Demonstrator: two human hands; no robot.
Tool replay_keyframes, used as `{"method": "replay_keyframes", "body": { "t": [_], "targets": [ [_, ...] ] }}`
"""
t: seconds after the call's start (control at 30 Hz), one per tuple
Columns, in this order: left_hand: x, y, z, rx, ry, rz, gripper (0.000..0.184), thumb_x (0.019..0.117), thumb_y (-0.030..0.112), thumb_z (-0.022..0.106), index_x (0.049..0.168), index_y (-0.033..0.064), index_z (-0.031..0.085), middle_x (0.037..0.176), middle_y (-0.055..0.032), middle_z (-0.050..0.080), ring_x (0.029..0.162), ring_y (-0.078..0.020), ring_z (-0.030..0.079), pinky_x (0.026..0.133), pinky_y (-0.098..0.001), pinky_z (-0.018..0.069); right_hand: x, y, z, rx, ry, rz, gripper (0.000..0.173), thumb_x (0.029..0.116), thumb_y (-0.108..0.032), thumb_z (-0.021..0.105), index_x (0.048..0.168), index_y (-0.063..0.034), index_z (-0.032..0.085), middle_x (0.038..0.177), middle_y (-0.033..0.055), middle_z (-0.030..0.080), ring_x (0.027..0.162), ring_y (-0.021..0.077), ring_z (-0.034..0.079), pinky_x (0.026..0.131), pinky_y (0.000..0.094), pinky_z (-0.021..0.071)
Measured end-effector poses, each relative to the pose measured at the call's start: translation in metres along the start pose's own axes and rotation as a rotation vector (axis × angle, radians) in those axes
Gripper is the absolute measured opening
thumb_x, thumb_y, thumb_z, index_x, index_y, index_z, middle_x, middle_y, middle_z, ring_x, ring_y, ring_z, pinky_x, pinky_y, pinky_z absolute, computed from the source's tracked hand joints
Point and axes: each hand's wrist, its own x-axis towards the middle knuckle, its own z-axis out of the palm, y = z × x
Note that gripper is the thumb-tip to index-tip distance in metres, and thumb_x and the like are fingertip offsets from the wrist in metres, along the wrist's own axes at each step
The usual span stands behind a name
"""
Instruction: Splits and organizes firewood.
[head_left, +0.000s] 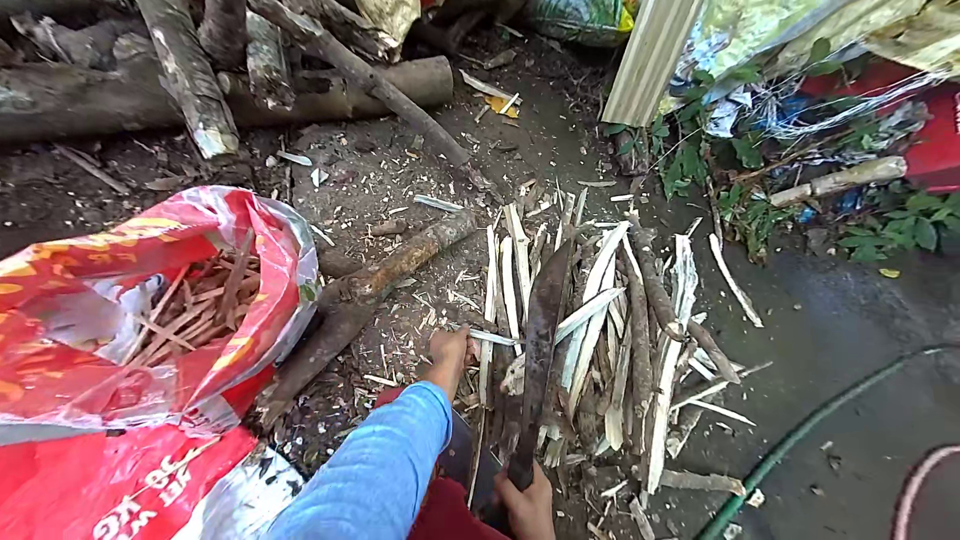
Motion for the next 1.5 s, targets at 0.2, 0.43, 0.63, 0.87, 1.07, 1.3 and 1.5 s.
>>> {"method": "replay_keyframes", "body": {
  "t": [0.2, 0.43, 0.63, 0.87, 1.07, 1.3, 1.5],
  "targets": [
    [0.002, 0.009, -0.001, 0.348, 0.036, 0.183, 0.04, 0.1009, 0.032, 0.067, 0.12, -0.0025, 0.069, 0.123, -0.0237, 0.068, 0.118, -0.0358, 0.064, 0.103, -0.0538, 0.0482, 0.002, -0.002, 0.002, 0.032, -0.005, -0.029, 0.026, 0.0744, 0.001, 0.066, 0.099, 0.0055, 0.059, 0.065, 0.0022, 0.064, 0.052, 0.0078, 0.062, 0.055, 0.026, 0.0566],
    [-0.052, 0.019, -0.055, 0.29, 0.028, 0.918, 0.024, 0.1031, 0.007, 0.056, 0.118, -0.0114, 0.059, 0.101, -0.0208, 0.069, 0.091, -0.0255, 0.07, 0.087, -0.0401, 0.0566, -0.006, -0.006, -0.003, -0.134, -0.068, -0.04, 0.035, 0.0745, -0.002, 0.069, 0.106, 0.0103, 0.061, 0.07, 0.0066, 0.065, 0.057, 0.011, 0.063, 0.061, 0.0321, 0.0576],
    [-0.042, -0.006, -0.097, 0.513, 0.074, 1.136, 0.026, 0.1004, 0.004, 0.06, 0.119, -0.0115, 0.068, 0.111, -0.0263, 0.073, 0.104, -0.0365, 0.073, 0.1, -0.0473, 0.0555, -0.013, -0.028, -0.004, -0.384, -0.175, -0.129, 0.043, 0.0799, -0.006, 0.074, 0.115, 0.0163, 0.063, 0.084, 0.0237, 0.069, 0.075, 0.0301, 0.068, 0.076, 0.0497, 0.0564],
    [-0.032, -0.016, -0.098, 0.436, 0.154, 1.307, 0.016, 0.0925, 0.0, 0.067, 0.103, -0.0106, 0.073, 0.101, -0.0242, 0.073, 0.093, -0.0325, 0.074, 0.09, -0.0415, 0.0588, -0.022, -0.048, 0.0, -0.537, -0.21, -0.195, 0.037, 0.0823, -0.006, 0.074, 0.112, 0.0153, 0.066, 0.085, 0.0278, 0.07, 0.079, 0.0382, 0.07, 0.078, 0.055, 0.0557],
    [-0.033, -0.017, -0.099, 0.46, 0.181, 1.288, 0.014, 0.0918, 0.001, 0.07, 0.099, -0.0098, 0.073, 0.095, -0.0231, 0.074, 0.088, -0.0339, 0.075, 0.086, -0.0448, 0.0602, -0.018, -0.051, 0.002, -0.588, -0.252, -0.129, 0.039, 0.0835, -0.008, 0.074, 0.115, 0.0134, 0.066, 0.087, 0.0268, 0.07, 0.082, 0.0385, 0.07, 0.08, 0.0557, 0.055],
    [-0.033, -0.021, -0.099, 0.449, 0.193, 1.358, 0.01, 0.0903, -0.002, 0.069, 0.095, -0.0085, 0.075, 0.094, -0.0221, 0.076, 0.088, -0.033, 0.076, 0.086, -0.0423, 0.0604, -0.014, -0.05, 0.0, -0.601, -0.275, -0.113, 0.041, 0.0827, -0.008, 0.075, 0.116, 0.0136, 0.065, 0.086, 0.0266, 0.069, 0.08, 0.0388, 0.069, 0.078, 0.0569, 0.0548],
    [-0.032, -0.017, -0.101, 0.46, 0.168, 1.366, 0.011, 0.0911, -0.003, 0.066, 0.094, -0.009, 0.075, 0.094, -0.0221, 0.076, 0.088, -0.0331, 0.075, 0.087, -0.0427, 0.0598, -0.021, -0.051, -0.002, -0.588, -0.244, -0.161, 0.039, 0.082, -0.008, 0.075, 0.113, 0.015, 0.065, 0.084, 0.0273, 0.069, 0.078, 0.0386, 0.069, 0.077, 0.0558, 0.0548]
  ]
}}
